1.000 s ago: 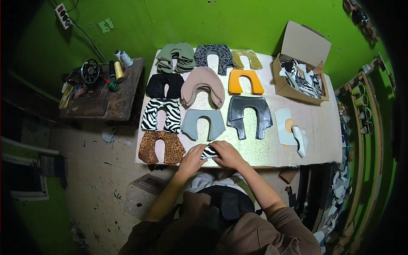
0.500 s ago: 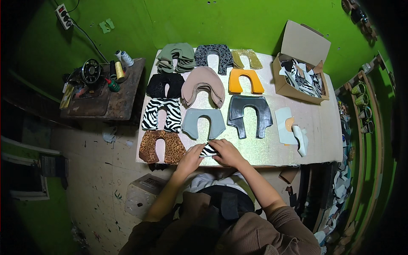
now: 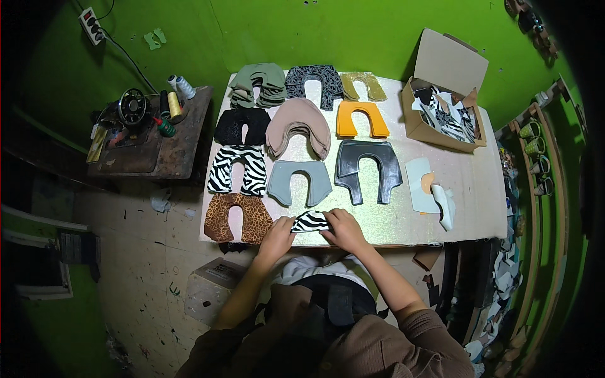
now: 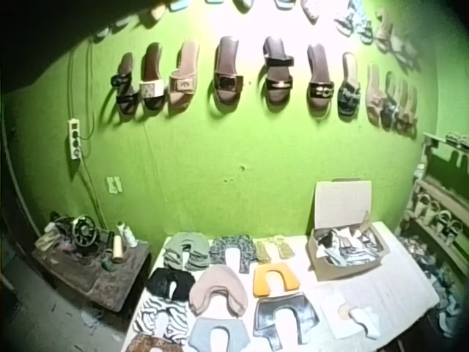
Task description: Organize and sort various patterned and colored shoe upper components on a table.
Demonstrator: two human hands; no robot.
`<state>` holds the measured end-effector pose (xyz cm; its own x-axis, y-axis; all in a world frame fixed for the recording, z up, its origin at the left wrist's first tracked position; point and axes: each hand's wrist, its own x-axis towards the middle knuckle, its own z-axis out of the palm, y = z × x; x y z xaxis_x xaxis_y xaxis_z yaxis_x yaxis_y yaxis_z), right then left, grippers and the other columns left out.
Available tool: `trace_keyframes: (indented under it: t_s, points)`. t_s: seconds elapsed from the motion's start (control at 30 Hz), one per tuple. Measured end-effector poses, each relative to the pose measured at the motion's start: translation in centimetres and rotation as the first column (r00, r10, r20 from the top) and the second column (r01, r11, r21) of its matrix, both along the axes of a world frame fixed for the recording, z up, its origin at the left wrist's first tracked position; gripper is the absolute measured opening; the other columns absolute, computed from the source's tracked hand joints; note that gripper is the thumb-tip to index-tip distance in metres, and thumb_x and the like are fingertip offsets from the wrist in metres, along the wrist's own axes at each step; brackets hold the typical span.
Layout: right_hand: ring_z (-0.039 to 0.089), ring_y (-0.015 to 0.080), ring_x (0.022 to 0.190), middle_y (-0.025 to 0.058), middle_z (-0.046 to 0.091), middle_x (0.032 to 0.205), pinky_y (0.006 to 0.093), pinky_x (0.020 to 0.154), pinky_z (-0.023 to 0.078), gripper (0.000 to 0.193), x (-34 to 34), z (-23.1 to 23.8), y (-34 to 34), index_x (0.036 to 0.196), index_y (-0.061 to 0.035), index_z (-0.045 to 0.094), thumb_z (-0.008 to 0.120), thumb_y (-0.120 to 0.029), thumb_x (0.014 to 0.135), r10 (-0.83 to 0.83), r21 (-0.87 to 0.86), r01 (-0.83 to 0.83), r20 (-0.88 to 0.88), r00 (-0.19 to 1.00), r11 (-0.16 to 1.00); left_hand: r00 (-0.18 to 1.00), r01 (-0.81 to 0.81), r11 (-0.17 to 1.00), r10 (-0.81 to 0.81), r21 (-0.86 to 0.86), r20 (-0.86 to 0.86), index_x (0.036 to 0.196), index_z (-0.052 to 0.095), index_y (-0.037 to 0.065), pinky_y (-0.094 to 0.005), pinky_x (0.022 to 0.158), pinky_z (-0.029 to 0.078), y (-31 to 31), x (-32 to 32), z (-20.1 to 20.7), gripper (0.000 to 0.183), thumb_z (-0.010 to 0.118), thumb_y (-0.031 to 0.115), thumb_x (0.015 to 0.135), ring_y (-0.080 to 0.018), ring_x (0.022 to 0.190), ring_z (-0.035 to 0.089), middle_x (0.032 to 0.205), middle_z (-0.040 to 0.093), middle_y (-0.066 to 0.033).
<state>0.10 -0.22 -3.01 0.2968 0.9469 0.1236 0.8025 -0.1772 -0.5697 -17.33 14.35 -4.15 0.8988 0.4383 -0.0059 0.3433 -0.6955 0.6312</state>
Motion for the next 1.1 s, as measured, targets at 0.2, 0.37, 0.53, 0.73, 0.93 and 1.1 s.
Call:
trace_keyframes:
  t_s: [0.2, 0.37, 0.53, 0.73, 0.93, 1.1]
  points:
    - [0.054, 0.0274, 0.086, 0.0104, 0.055, 0.091, 0.0372, 0.074, 0.044, 0.048, 0.2, 0.4, -0.3, 0.107, -0.0031, 0.058, 0.073, -0.026, 0.068, -0.040, -0.001, 0.040, 0.033, 0.999, 0.999, 0.999, 0.009, 0.999, -0.007, -0.051, 0.035, 0.113, 0.052, -0.003, -0.0371, 0.085, 0.043, 0.1, -0.1, 0.9, 0.040, 0.064, 0.015, 0.079, -0.0338, 0.098, 0.053, 0.103, 0.055, -0.0172]
    - [0.054, 0.0273, 0.086, 0.0101, 0.055, 0.091, 0.0372, 0.074, 0.044, 0.048, -0.4, 0.0, 0.1, 0.106, -0.0031, 0.059, 0.073, -0.028, 0.068, -0.063, 0.003, 0.063, 0.036, 0.997, 0.998, 0.998, -0.003, 0.998, 0.008, -0.070, 0.061, 0.113, 0.052, -0.001, -0.0391, 0.083, 0.043, 0.2, -0.1, 0.0, 0.040, 0.065, 0.017, 0.079, -0.0342, 0.097, 0.052, 0.101, 0.055, -0.0164]
    - [0.055, 0.0278, 0.087, 0.0109, 0.056, 0.093, 0.0373, 0.074, 0.045, 0.048, -0.7, 0.3, 0.3, 0.107, -0.0026, 0.058, 0.073, -0.027, 0.069, -0.080, 0.011, 0.080, 0.042, 0.996, 0.997, 0.997, 0.003, 0.998, 0.002, -0.064, 0.080, 0.112, 0.053, 0.000, -0.0394, 0.083, 0.043, 0.1, -0.1, 0.3, 0.039, 0.065, 0.016, 0.078, -0.0345, 0.096, 0.052, 0.101, 0.055, -0.0163]
    - [0.054, 0.0282, 0.088, 0.0118, 0.056, 0.095, 0.0374, 0.075, 0.045, 0.053, -0.4, -0.3, 0.1, 0.113, -0.0022, 0.056, 0.072, -0.027, 0.069, -0.049, 0.000, 0.049, 0.023, 0.999, 0.999, 0.998, 0.019, 0.999, -0.017, -0.039, 0.052, 0.113, 0.052, -0.003, -0.0382, 0.084, 0.043, 0.0, 0.4, 0.8, 0.041, 0.065, 0.016, 0.079, -0.0343, 0.098, 0.053, 0.103, 0.055, -0.0176]
    - [0.054, 0.0302, 0.093, 0.0132, 0.056, 0.102, 0.0379, 0.080, 0.044, 0.058, -0.5, 0.3, 0.0, 0.119, -0.0033, 0.052, 0.071, -0.028, 0.071, -0.052, -0.041, 0.053, 0.006, 0.999, 0.998, 0.999, -0.010, 1.000, 0.010, 0.013, 0.052, 0.118, 0.050, -0.001, -0.0382, 0.086, 0.043, -0.5, 0.6, 1.5, 0.048, 0.066, 0.020, 0.077, -0.0338, 0.101, 0.052, 0.108, 0.053, -0.0173]
    - [0.054, 0.0293, 0.092, 0.0118, 0.056, 0.100, 0.0375, 0.079, 0.044, 0.046, -0.6, 1.2, -0.5, 0.114, -0.0037, 0.055, 0.069, -0.025, 0.075, -0.099, 0.134, 0.097, 0.009, 0.995, 0.986, 0.993, -0.044, 0.983, 0.023, 0.179, 0.118, 0.116, 0.052, 0.001, -0.0384, 0.085, 0.044, -1.6, 2.0, 3.2, 0.045, 0.065, 0.022, 0.078, -0.0321, 0.103, 0.051, 0.111, 0.052, -0.0145]
